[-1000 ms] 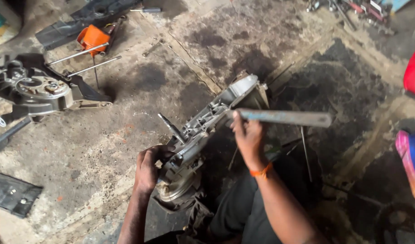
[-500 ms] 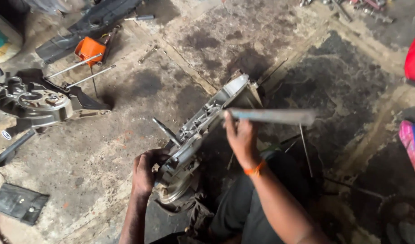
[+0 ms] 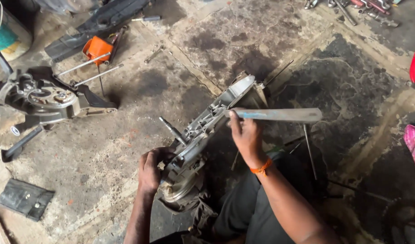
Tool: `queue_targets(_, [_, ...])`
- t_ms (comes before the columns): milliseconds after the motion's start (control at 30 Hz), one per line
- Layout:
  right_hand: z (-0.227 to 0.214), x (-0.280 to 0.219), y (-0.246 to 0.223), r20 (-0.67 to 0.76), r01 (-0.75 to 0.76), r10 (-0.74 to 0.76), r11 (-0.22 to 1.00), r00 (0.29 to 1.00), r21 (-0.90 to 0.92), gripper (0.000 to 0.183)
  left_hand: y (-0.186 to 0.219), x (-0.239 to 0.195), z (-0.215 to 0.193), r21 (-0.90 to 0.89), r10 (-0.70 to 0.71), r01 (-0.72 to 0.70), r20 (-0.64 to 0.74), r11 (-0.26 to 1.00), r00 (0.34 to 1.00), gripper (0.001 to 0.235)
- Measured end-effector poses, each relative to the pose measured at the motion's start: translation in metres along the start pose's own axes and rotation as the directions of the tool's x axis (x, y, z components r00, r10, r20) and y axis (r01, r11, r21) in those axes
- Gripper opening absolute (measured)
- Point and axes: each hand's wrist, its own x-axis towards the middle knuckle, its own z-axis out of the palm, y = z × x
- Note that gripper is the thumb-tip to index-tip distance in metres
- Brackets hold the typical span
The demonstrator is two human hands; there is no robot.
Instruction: The person sits on the workshop floor working on a scooter engine crankcase. They hammer a long flat bar against a shaft in the casing, reposition the casing, pry at components by hand, scrape at the casing with a screwdriver-like tool, and wipe or brush the part with a cloth.
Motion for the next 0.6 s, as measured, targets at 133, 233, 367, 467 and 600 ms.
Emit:
queue_targets(133, [-0.004,0.000,-0.009,-0.044,0.231,-0.230,0.973,0.972,0.013,0.012,-0.002,0.001,-0.002,0.000,0.044,-0.044,0.015,0.999,0.999,0.058])
queue_targets(233, [0.002,0.001,0.000,-0.058,0.185,-0.185,0.983,0.981,-0.005,0.012,0.001,0.000,0.000,-0.016,0.022,-0.022,0.015,1.000,1.000,0.057])
queue_targets(367, [0.001,0.004,0.005,-0.013,0.177,-0.177,0.984,0.984,0.014,0.012,0.001,0.001,-0.001,-0.037,0.004,-0.004,0.013,0.999,1.000,0.056])
queue_targets(467, [0.002,-0.002,0.002,-0.022,0.147,-0.146,0.988,0.989,0.047,0.014,-0.005,-0.003,-0.002,-0.061,0.005,-0.005,0.012,0.998,1.000,0.057])
queue_targets(600, [0.005,0.001,0.007,-0.087,0.209,-0.208,0.978,0.974,0.000,0.013,-0.007,0.003,-0.003,-0.036,0.053,-0.053,0.009,0.998,0.999,0.058])
